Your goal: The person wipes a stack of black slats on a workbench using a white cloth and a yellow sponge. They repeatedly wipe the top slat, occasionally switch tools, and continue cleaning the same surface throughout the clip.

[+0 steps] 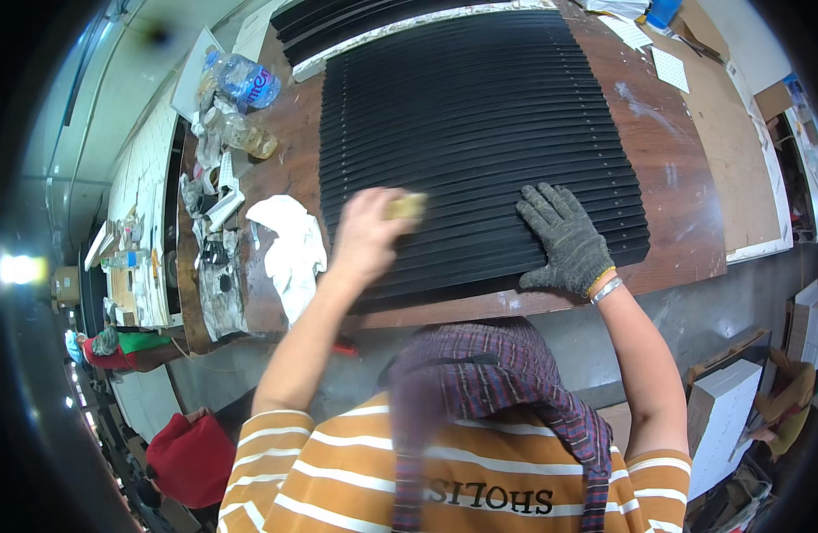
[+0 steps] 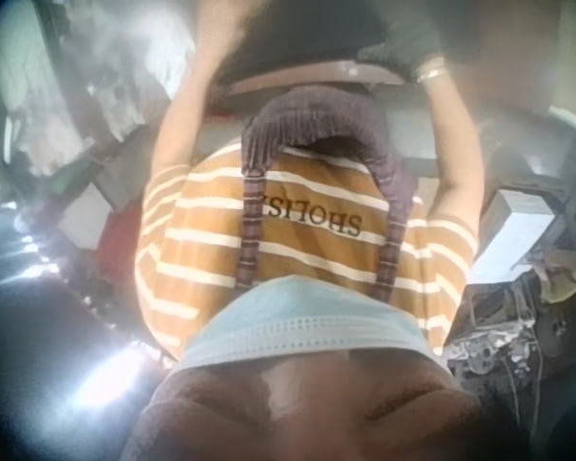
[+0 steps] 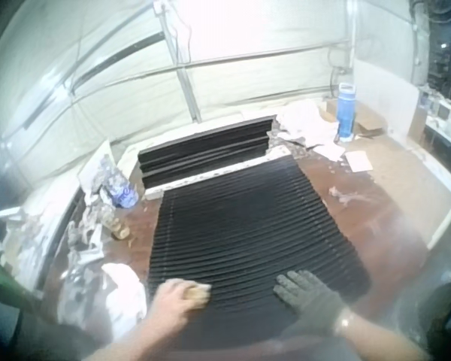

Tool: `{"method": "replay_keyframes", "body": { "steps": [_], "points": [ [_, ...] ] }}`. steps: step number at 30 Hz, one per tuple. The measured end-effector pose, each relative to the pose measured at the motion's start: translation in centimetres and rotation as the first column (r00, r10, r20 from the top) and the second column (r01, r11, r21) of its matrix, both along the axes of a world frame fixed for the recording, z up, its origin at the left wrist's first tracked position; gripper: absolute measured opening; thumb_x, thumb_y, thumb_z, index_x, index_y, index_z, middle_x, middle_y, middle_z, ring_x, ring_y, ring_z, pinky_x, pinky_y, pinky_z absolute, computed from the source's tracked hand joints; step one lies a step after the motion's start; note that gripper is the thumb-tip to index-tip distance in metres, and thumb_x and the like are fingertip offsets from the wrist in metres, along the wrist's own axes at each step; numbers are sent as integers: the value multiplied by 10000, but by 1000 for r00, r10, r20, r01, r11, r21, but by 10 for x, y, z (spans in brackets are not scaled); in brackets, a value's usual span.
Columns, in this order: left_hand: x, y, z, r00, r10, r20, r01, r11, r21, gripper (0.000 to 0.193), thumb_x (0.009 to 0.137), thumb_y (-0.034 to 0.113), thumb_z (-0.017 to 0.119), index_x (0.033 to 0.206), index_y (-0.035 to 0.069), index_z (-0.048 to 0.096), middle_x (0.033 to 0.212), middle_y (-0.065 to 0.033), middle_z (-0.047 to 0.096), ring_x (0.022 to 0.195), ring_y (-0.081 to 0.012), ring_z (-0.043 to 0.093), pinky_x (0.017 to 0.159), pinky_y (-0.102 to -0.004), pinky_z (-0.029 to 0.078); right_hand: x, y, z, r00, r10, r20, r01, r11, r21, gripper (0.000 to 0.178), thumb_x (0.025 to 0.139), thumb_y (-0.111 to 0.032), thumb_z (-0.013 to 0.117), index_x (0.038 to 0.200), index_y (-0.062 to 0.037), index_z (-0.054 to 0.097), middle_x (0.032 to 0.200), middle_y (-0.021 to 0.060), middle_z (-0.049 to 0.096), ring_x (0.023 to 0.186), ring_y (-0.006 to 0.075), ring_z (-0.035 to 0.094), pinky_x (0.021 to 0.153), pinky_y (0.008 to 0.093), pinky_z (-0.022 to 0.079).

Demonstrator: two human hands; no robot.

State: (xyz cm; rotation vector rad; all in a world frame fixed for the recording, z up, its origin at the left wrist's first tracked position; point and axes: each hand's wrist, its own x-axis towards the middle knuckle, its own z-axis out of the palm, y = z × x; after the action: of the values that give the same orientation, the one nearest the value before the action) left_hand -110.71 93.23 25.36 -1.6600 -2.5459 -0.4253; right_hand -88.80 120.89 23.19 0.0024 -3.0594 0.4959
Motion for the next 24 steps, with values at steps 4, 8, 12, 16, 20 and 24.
{"method": "replay_keyframes", "body": {
  "steps": [4, 8, 12, 16, 20, 24],
  "points": [
    [-26, -39, 31, 959, 263, -109, -271, 960, -68, 303, 713, -114, 676, 921, 78, 783, 1299, -144, 652, 1196, -387, 585, 1026, -492, 486, 2, 2, -1, 1000, -21, -7, 20, 996, -83, 1084, 653, -529, 892, 1542, -75, 470, 1649, 150, 400, 1550, 357, 315, 1305, 501, 227],
    [5, 51, 4, 990, -111, -86, 125, 976, 179, 380, 724, -95, 706, 1038, 117, 732, 1301, -146, 645, 1226, -387, 583, 1020, -531, 484, 0, 27, -5, 981, -178, -80, 171, 981, -88, 928, 810, -492, 805, 1566, -92, 446, 1672, 152, 369, 1560, 354, 299, 1301, 490, 213],
    [41, 128, -35, 886, -463, -33, 456, 857, 240, 473, 684, -34, 766, 1127, 124, 713, 1330, -126, 636, 1247, -360, 585, 1056, -514, 476, -1, 65, -12, 917, -377, -130, 393, 909, 137, 800, 916, -463, 717, 1577, -106, 440, 1672, 150, 368, 1557, 354, 301, 1306, 485, 190],
    [2, 28, -4, 966, -257, 2, 256, 965, -63, 414, 679, -54, 728, 1047, 126, 787, 1323, -127, 643, 1229, -361, 590, 1034, -493, 476, 5, 77, -26, 889, -456, -36, 454, 873, 179, 737, 966, -453, 663, 1578, -111, 439, 1671, 144, 371, 1548, 353, 314, 1304, 488, 191],
    [-20, -16, 23, 996, -44, -80, 35, 994, -107, 361, 681, -70, 731, 990, 103, 806, 1293, -123, 654, 1205, -348, 590, 990, -480, 468, 7, 77, -31, 883, -464, -71, 469, 865, 180, 730, 968, -459, 655, 1577, -115, 444, 1666, 134, 382, 1545, 350, 320, 1301, 490, 195],
    [27, 89, 9, 975, -223, -15, 221, 950, 219, 450, 720, -88, 705, 1115, 123, 744, 1342, -135, 629, 1257, -361, 579, 1023, -502, 471, 4, 76, -26, 888, -451, -85, 459, 864, 206, 729, 964, -462, 659, 1572, -117, 454, 1662, 132, 390, 1544, 349, 322, 1301, 490, 195]
  ]
}}
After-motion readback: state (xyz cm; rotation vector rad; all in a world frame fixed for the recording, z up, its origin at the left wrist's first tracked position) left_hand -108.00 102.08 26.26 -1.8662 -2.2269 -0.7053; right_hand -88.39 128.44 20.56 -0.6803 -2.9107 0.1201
